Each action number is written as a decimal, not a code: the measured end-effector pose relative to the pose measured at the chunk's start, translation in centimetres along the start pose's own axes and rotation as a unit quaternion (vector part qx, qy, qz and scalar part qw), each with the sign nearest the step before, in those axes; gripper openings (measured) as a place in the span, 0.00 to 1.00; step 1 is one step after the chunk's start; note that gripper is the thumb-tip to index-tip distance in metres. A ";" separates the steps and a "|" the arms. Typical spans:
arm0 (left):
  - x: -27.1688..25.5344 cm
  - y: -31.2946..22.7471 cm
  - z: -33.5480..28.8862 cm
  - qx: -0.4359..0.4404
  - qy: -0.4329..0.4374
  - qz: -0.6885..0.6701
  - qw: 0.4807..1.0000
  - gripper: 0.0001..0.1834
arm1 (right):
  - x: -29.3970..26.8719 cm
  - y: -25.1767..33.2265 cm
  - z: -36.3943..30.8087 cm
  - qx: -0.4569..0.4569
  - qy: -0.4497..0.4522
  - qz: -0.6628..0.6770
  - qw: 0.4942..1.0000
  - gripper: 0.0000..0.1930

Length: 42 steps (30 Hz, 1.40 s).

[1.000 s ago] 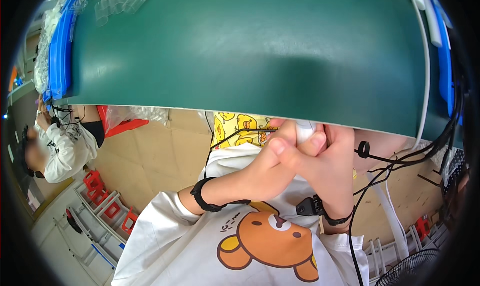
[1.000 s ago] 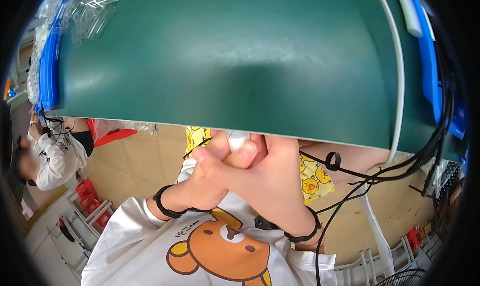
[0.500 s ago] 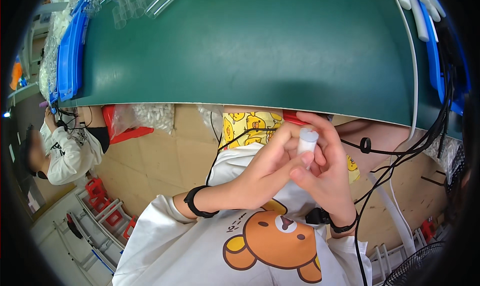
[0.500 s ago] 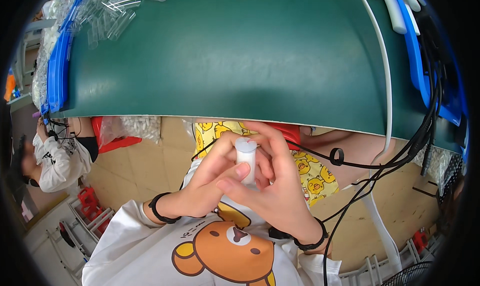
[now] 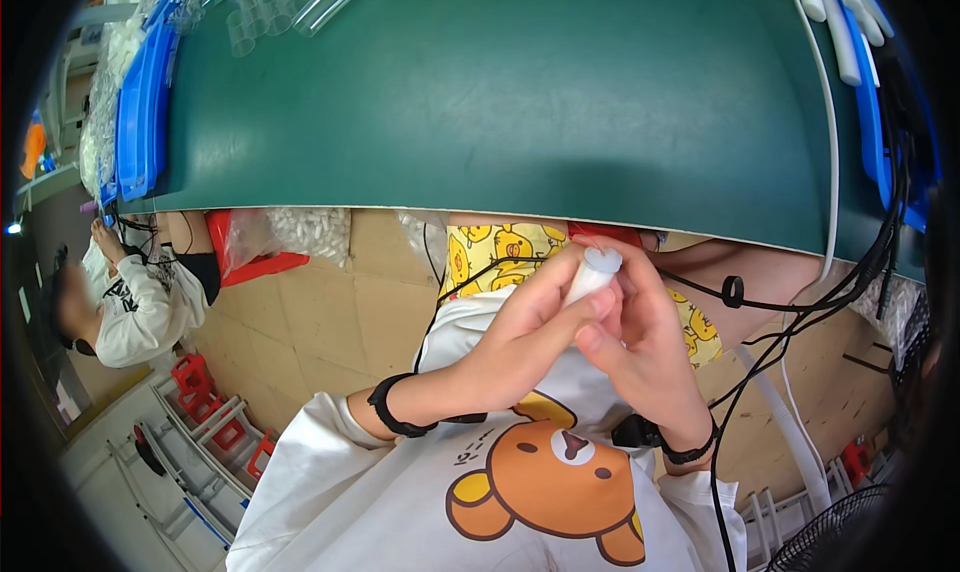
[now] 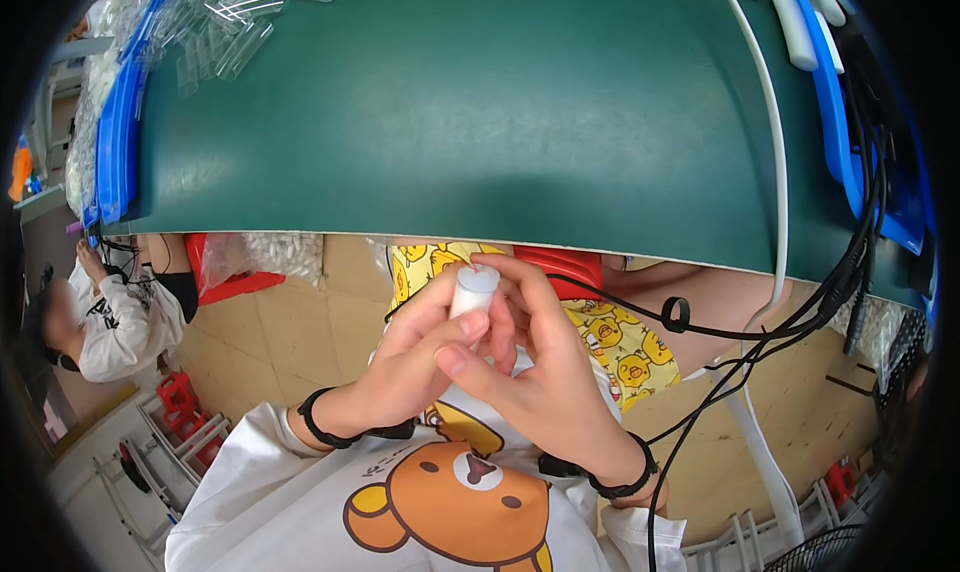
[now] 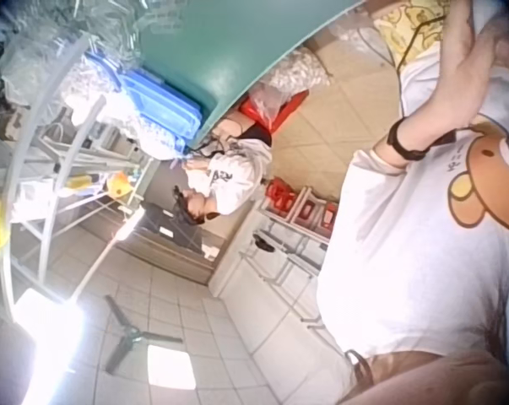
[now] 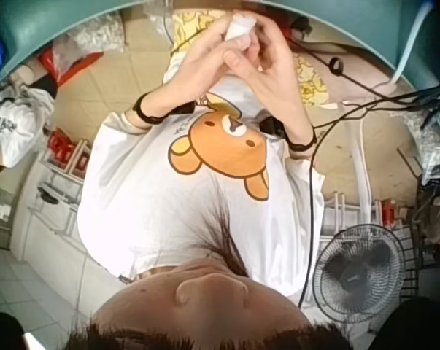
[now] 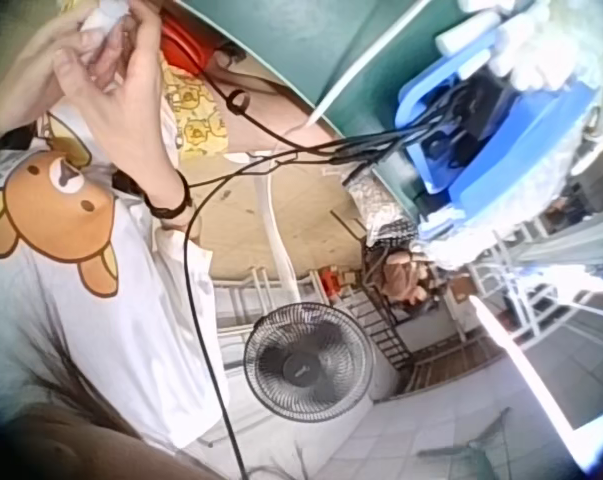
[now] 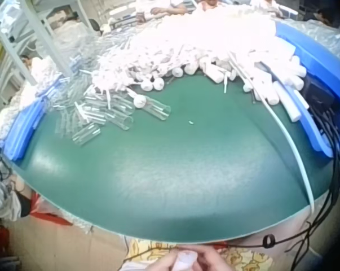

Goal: The person inserts a white cylindrical foam piece into a clear plastic tube, then places the assembled unit on the table. They repeat this process with additional components from the piles on the table.

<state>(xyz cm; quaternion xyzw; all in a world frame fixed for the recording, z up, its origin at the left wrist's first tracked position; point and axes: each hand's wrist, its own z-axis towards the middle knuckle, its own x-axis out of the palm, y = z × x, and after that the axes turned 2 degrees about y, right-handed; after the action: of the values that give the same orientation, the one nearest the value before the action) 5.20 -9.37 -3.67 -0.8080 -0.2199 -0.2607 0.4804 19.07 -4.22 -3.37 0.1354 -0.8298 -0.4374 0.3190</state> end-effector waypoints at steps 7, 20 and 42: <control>0.2 -0.3 0.9 -0.002 0.001 -0.009 1.000 0.15 | 0.6 -0.8 0.2 -0.018 -0.030 0.052 0.998 0.31; 4.0 0.8 2.1 0.095 -0.165 0.082 0.978 0.13 | 1.0 -0.4 0.4 0.008 -0.102 0.074 0.992 0.28; 4.6 -0.4 2.4 0.074 -0.178 0.148 0.970 0.14 | 0.6 -0.2 0.4 -0.005 -0.070 0.063 0.996 0.30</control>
<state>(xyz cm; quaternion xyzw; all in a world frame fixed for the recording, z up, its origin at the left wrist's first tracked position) 8.97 -6.57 -1.47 -0.8271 -0.1989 -0.0215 0.5252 18.41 -4.41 -3.48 0.0504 -0.8548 -0.4289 0.2878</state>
